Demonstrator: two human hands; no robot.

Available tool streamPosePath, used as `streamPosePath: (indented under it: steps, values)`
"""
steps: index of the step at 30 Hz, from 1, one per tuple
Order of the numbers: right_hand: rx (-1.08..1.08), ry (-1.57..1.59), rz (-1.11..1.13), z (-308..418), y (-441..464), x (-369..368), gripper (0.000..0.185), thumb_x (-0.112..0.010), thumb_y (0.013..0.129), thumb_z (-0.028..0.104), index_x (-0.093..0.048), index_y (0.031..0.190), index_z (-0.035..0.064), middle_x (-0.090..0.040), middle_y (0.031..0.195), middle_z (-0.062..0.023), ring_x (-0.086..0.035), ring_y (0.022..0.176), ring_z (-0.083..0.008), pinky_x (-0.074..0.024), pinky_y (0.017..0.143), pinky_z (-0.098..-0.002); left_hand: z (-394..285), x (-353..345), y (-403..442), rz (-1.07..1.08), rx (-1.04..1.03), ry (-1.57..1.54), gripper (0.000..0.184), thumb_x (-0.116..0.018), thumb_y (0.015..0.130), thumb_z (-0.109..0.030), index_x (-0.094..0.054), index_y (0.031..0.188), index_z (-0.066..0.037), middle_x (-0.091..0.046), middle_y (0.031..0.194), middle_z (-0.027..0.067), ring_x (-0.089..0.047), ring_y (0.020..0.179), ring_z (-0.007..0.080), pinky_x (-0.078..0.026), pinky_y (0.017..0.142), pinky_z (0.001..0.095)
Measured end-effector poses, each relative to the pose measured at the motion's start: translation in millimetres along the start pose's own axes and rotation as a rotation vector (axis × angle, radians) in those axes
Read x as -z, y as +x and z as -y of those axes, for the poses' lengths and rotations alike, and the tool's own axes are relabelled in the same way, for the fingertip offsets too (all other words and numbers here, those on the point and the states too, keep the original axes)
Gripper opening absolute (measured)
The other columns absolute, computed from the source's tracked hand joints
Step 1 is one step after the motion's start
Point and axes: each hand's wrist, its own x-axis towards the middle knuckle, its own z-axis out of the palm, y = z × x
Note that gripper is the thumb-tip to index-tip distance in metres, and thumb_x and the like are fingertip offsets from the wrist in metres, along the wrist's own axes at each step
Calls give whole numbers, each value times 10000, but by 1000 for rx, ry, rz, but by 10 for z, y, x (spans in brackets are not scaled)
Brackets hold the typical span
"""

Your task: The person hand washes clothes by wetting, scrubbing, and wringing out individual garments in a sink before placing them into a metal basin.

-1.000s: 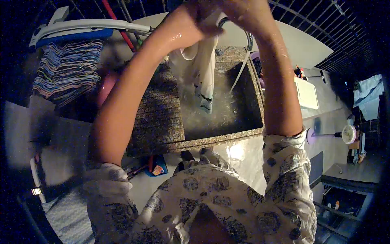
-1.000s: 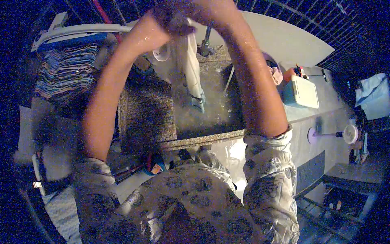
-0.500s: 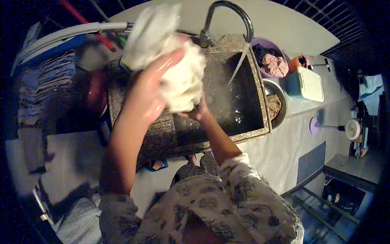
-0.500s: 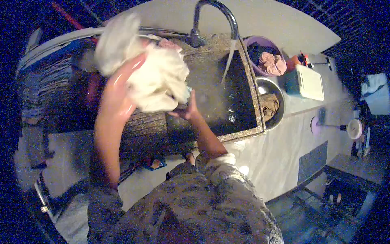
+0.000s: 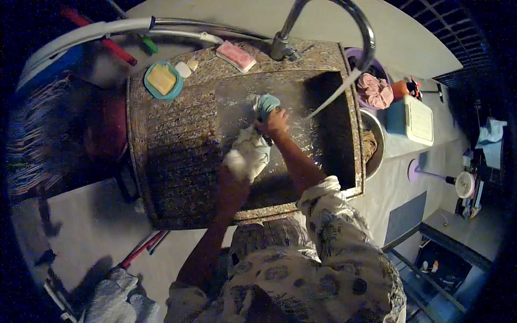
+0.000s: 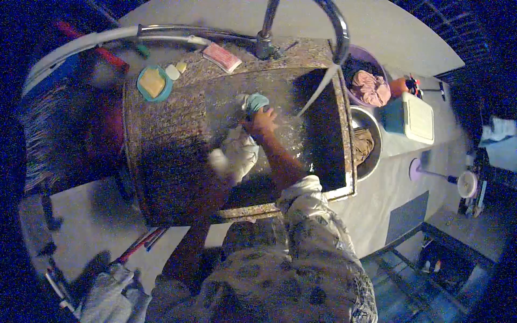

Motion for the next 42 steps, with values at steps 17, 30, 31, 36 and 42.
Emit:
streamPosePath:
  steps: [17, 30, 31, 36, 42]
  values:
    - [424, -242, -153, -669, 160, -1404, 522, -741, 776, 340, -631, 1203, 59, -593, 1225, -200, -618, 1051, -358, -523, 893, -437, 666, -1304, 1169, 312, 123, -443, 520, -629, 895, -434, -589, 1238, -45, -623, 1213, 172, -573, 1117, 335, -462, 945, 440]
    - [-71, 1494, 1013, 1011, -378, 898, 305, -511, 1003, 249, -647, 1134, 9, -721, 1015, -123, -693, 914, -239, -551, 884, -377, 402, 1024, 485, 118, 118, -1313, 477, -485, 1019, -409, -572, 1284, -22, -657, 1171, 94, -648, 1036, 195, -518, 900, 335]
    - [-79, 1540, 957, 1149, -417, 791, 341, -508, 1004, 296, -643, 1147, 17, -718, 1057, -124, -691, 935, -247, -545, 908, -372, 465, 1285, 385, 149, 287, -1386, 470, -502, 1008, -405, -569, 1286, -31, -651, 1171, 98, -634, 1054, 194, -512, 901, 348]
    - [449, 1168, 764, 1537, -1058, 262, 634, -631, 915, 505, -582, 1302, 6, -644, 1272, -130, -616, 1159, -262, -486, 999, -380, 1518, 1446, -73, -48, 112, -458, 500, -676, 900, -379, -567, 1260, -50, -629, 1149, 104, -621, 1006, 261, -510, 862, 417]
    - [972, 208, 330, 1402, -2290, 332, 659, -660, 895, 515, -604, 1218, -57, -604, 1217, -253, -523, 1215, -405, -342, 1096, -470, 1188, 2035, -419, -513, -240, 378, 564, -701, 882, -349, -514, 1320, -48, -541, 1281, 190, -561, 1113, 388, -498, 895, 473]
